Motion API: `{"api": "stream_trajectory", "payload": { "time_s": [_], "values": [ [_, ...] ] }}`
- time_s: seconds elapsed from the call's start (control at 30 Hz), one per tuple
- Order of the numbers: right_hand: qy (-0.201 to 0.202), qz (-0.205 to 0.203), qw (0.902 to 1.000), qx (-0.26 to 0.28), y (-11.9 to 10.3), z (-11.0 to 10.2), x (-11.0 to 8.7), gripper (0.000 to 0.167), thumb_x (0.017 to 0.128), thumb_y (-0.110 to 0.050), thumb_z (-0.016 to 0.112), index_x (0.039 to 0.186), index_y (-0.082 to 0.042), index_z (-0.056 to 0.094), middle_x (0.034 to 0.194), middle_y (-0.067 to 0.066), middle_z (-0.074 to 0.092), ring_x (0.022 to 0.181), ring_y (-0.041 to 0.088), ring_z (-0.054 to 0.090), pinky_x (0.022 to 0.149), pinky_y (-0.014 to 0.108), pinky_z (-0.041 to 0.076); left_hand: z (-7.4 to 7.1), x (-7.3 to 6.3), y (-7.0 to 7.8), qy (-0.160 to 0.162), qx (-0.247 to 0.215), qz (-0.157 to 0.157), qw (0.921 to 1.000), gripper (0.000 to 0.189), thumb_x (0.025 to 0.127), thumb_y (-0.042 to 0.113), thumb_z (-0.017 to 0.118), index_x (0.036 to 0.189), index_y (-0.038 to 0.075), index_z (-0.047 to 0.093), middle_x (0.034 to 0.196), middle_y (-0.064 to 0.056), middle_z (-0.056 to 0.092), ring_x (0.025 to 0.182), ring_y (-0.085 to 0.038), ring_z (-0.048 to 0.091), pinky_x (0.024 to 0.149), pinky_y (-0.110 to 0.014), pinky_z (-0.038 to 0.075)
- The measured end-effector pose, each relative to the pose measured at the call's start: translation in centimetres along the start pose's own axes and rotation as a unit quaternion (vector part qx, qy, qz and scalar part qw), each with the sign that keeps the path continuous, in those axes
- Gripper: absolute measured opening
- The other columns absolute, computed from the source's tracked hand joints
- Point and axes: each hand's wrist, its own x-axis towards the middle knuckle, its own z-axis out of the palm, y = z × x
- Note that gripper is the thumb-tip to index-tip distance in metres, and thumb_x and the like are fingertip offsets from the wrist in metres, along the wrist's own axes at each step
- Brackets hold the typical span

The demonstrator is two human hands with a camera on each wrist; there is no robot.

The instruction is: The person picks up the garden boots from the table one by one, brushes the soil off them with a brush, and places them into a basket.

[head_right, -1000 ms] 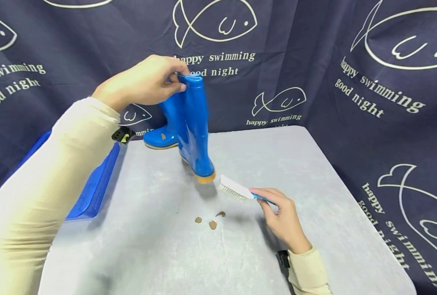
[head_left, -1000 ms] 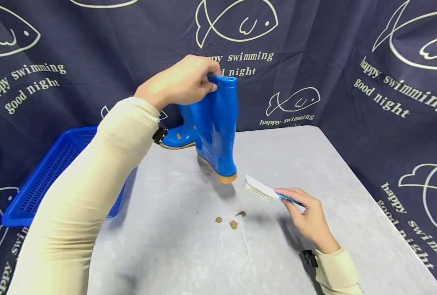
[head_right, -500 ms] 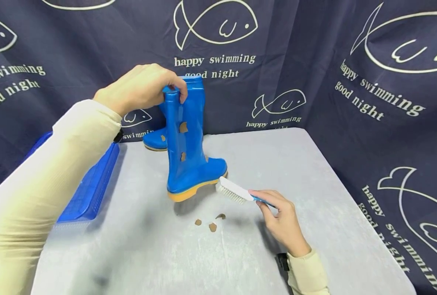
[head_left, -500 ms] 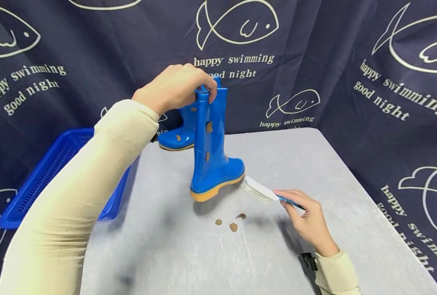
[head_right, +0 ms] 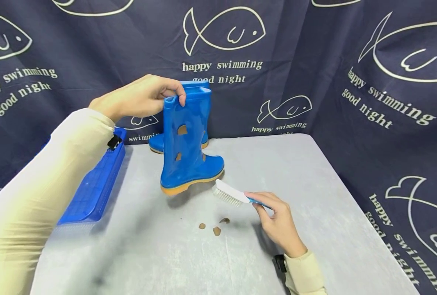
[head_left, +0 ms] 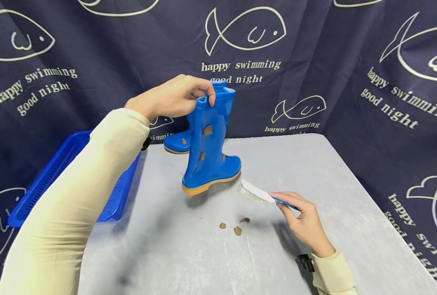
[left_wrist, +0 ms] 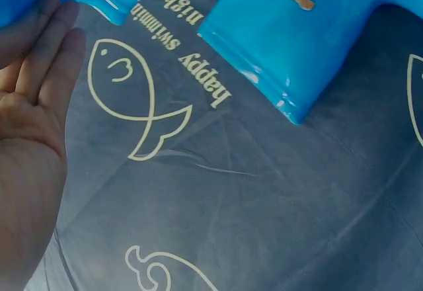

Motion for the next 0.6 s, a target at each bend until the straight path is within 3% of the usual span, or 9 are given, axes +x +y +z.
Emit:
{"api": "stream_trajectory", "payload": {
  "time_s": [0.07, 0.13, 0.2, 0.3, 0.37, 0.47, 0.6],
  "values": [
    [0.002, 0.000, 1.0000, -0.003, -0.1, 0.0, 0.1, 0.044, 0.082, 0.020, 0.068, 0.115, -0.007, 0.075, 0.107, 0.007, 0.076, 0.104, 0.000, 0.067, 0.087, 0.010, 0.050, -0.2, 0.1, 0.3, -0.001, -0.030, -0.007, 0.9995, 0.035, 0.095, 0.004, 0.036, 0.107, 0.017, 0.067, 0.105, -0.005, 0.067, 0.100, -0.022, 0.058, 0.090, -0.037, 0.043],
    [0.004, -0.003, 1.0000, -0.006, -0.1, 0.0, 0.1, 0.044, 0.082, 0.020, 0.068, 0.115, -0.008, 0.075, 0.107, 0.007, 0.076, 0.104, 0.000, 0.067, 0.088, 0.010, 0.050, -0.2, 0.1, 0.5, 0.001, -0.048, -0.013, 0.9988, 0.027, 0.101, 0.021, 0.041, 0.108, 0.019, 0.067, 0.094, -0.005, 0.062, 0.093, -0.023, 0.055, 0.084, -0.038, 0.042],
    [0.005, -0.003, 1.0000, -0.008, 0.0, 0.0, 0.2, 0.044, 0.082, 0.020, 0.067, 0.115, -0.007, 0.075, 0.107, 0.008, 0.076, 0.104, 0.000, 0.067, 0.088, 0.010, 0.051, 0.0, 0.1, 0.4, 0.004, -0.054, -0.015, 0.9984, 0.022, 0.102, 0.028, 0.048, 0.106, 0.020, 0.067, 0.078, -0.001, 0.056, 0.079, -0.020, 0.053, 0.076, -0.035, 0.043],
    [0.004, 0.006, 0.9999, -0.014, 0.0, 0.0, 0.2, 0.044, 0.082, 0.020, 0.067, 0.116, -0.008, 0.075, 0.108, 0.008, 0.076, 0.104, 0.000, 0.067, 0.088, 0.010, 0.051, 0.4, 0.1, 0.0, 0.008, -0.071, -0.026, 0.9971, 0.011, 0.101, 0.023, 0.057, 0.106, 0.020, 0.066, 0.059, 0.002, 0.034, 0.054, -0.019, 0.039, 0.059, -0.032, 0.036],
    [0.002, 0.015, 0.9997, -0.019, 0.0, 0.1, 0.2, 0.043, 0.083, 0.018, 0.068, 0.116, -0.009, 0.075, 0.109, 0.009, 0.076, 0.104, -0.001, 0.066, 0.089, 0.010, 0.051, 0.8, 0.0, -0.4, 0.015, -0.095, -0.029, 0.9950, 0.011, 0.101, 0.014, 0.056, 0.106, 0.017, 0.065, 0.057, 0.004, 0.036, 0.051, -0.016, 0.036, 0.058, -0.030, 0.036],
    [0.003, 0.021, 0.9994, -0.028, 0.0, 0.2, 0.3, 0.043, 0.084, 0.017, 0.068, 0.116, -0.010, 0.075, 0.109, 0.008, 0.076, 0.105, -0.001, 0.066, 0.089, 0.009, 0.051, 2.0, -0.1, -1.1, 0.039, -0.150, -0.011, 0.9878, 0.011, 0.101, 0.006, 0.056, 0.105, 0.011, 0.064, 0.065, -0.001, 0.055, 0.062, -0.017, 0.048, 0.070, -0.030, 0.041],
    [0.004, 0.015, 0.9995, -0.028, 0.1, 0.5, 0.6, 0.043, 0.083, 0.018, 0.068, 0.116, -0.009, 0.075, 0.109, 0.008, 0.076, 0.105, 0.000, 0.066, 0.089, 0.010, 0.051, 4.2, -0.3, -2.3, 0.069, -0.201, 0.028, 0.9767, 0.008, 0.100, 0.001, 0.056, 0.100, 0.008, 0.060, 0.091, -0.009, 0.068, 0.091, -0.018, 0.060, 0.087, -0.030, 0.044]
  ]
}}
